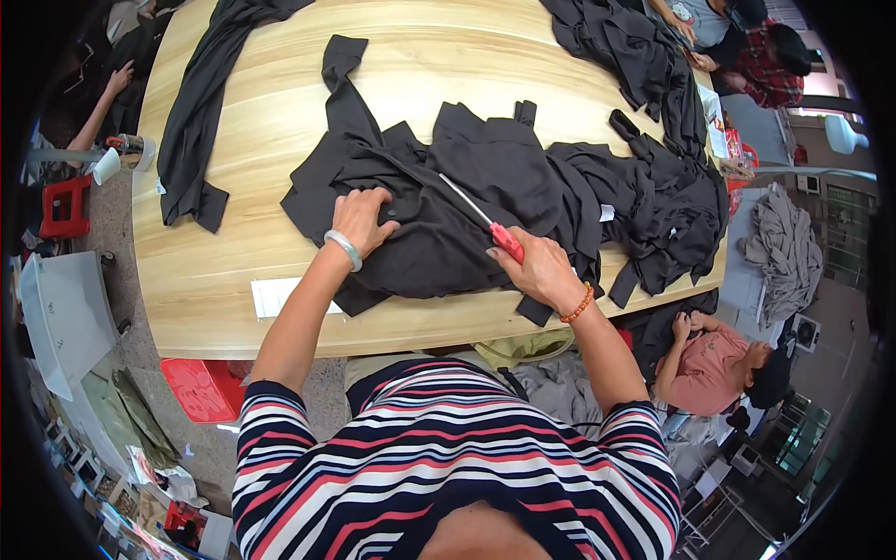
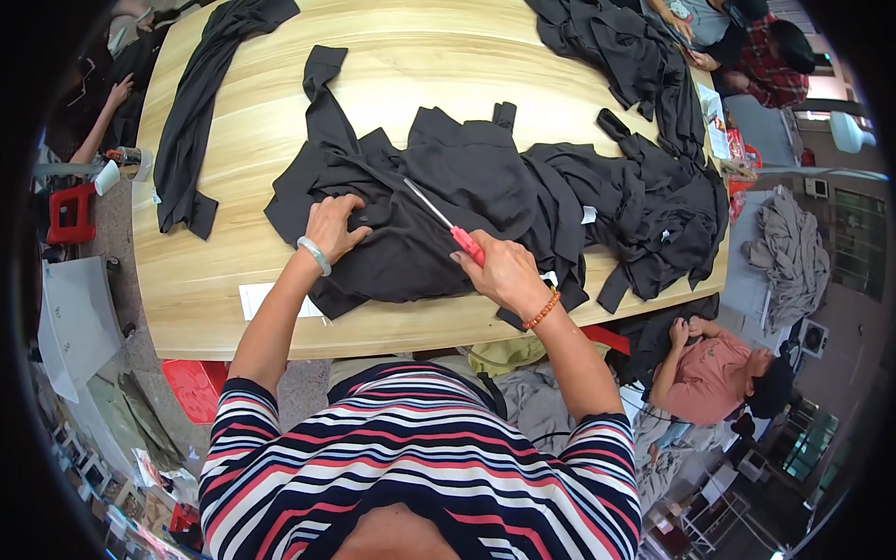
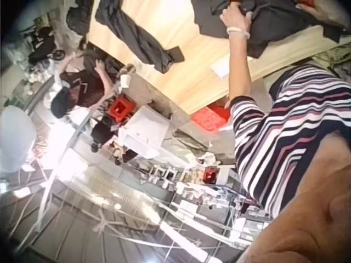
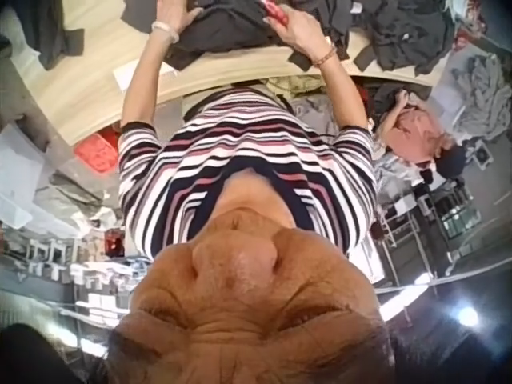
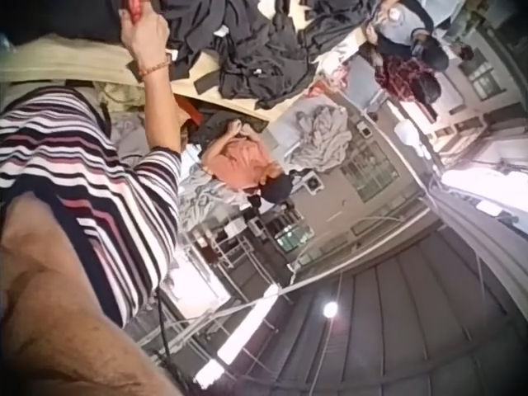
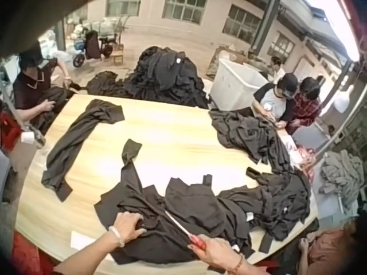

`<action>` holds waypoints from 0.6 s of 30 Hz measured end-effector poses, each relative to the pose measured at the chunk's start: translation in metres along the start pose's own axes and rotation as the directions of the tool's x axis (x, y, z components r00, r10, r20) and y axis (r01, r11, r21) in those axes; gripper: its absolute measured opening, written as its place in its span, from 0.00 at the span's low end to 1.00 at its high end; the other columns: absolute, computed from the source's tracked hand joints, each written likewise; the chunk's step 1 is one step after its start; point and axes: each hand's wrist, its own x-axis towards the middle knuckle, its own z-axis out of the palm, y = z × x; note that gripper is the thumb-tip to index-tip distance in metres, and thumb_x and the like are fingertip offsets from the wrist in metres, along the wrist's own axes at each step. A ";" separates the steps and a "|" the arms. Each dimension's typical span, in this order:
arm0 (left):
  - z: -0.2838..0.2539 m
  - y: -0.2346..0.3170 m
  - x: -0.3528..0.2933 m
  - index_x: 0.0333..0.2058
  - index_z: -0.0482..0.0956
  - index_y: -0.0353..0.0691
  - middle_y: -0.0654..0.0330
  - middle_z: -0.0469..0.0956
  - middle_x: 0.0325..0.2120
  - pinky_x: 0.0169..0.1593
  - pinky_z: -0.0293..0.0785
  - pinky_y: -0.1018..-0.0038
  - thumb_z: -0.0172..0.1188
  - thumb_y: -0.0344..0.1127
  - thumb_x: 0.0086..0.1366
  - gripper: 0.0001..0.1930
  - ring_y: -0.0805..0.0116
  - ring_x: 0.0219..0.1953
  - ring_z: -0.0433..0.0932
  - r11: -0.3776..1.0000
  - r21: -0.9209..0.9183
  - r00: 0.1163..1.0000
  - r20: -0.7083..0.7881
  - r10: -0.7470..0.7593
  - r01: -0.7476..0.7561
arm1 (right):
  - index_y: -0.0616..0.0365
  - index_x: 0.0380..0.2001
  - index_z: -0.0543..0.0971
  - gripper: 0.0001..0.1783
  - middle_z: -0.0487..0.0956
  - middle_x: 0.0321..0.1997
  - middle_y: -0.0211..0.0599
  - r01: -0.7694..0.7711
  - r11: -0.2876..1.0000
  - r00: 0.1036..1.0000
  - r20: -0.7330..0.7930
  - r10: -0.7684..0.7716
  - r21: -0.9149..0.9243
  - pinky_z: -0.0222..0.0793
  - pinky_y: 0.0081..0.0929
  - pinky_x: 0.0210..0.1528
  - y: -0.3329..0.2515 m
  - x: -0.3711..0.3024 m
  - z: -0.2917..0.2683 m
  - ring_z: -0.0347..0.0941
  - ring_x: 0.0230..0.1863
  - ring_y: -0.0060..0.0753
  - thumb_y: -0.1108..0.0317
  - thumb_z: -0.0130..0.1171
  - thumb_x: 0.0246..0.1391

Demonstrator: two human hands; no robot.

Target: Trim excess threads from black garments using a pair of scissors on a work table.

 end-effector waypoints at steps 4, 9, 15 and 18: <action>-0.011 0.008 -0.004 0.32 0.74 0.33 0.55 0.68 0.18 0.27 0.64 0.69 0.69 0.42 0.53 0.19 0.61 0.20 0.66 0.922 -0.370 0.983 0.177 -0.053 0.117 | 0.55 0.36 0.74 0.20 0.79 0.25 0.50 -0.009 1.000 0.999 -0.044 0.009 0.007 0.71 0.49 0.35 0.007 -0.019 0.003 0.77 0.32 0.58 0.49 0.57 0.56; 0.010 -0.009 -0.025 0.26 0.76 0.36 0.51 0.74 0.24 0.37 0.67 0.59 0.63 0.37 0.58 0.10 0.50 0.30 0.72 0.939 -0.328 0.995 -0.026 0.101 -0.103 | 0.54 0.36 0.77 0.22 0.80 0.26 0.47 0.112 0.991 0.994 0.022 -0.111 -0.069 0.74 0.47 0.34 0.008 -0.023 0.021 0.79 0.31 0.52 0.45 0.60 0.51; 0.049 -0.020 -0.029 0.30 0.73 0.37 0.75 0.67 0.22 0.27 0.56 0.86 0.57 0.30 0.66 0.05 0.86 0.24 0.59 0.600 -0.795 0.988 -0.013 -0.154 0.083 | 0.56 0.32 0.80 0.19 0.81 0.29 0.49 0.195 0.980 0.966 0.165 -0.197 0.032 0.73 0.47 0.40 -0.006 -0.038 0.035 0.79 0.36 0.55 0.50 0.59 0.50; 0.066 -0.029 -0.031 0.30 0.73 0.40 0.74 0.68 0.23 0.32 0.58 0.87 0.57 0.31 0.67 0.06 0.86 0.26 0.61 0.380 -0.923 0.964 -0.048 -0.262 0.058 | 0.59 0.31 0.78 0.18 0.80 0.26 0.50 0.275 0.960 0.929 0.246 -0.278 0.045 0.72 0.47 0.37 -0.016 -0.048 0.030 0.78 0.34 0.56 0.53 0.58 0.52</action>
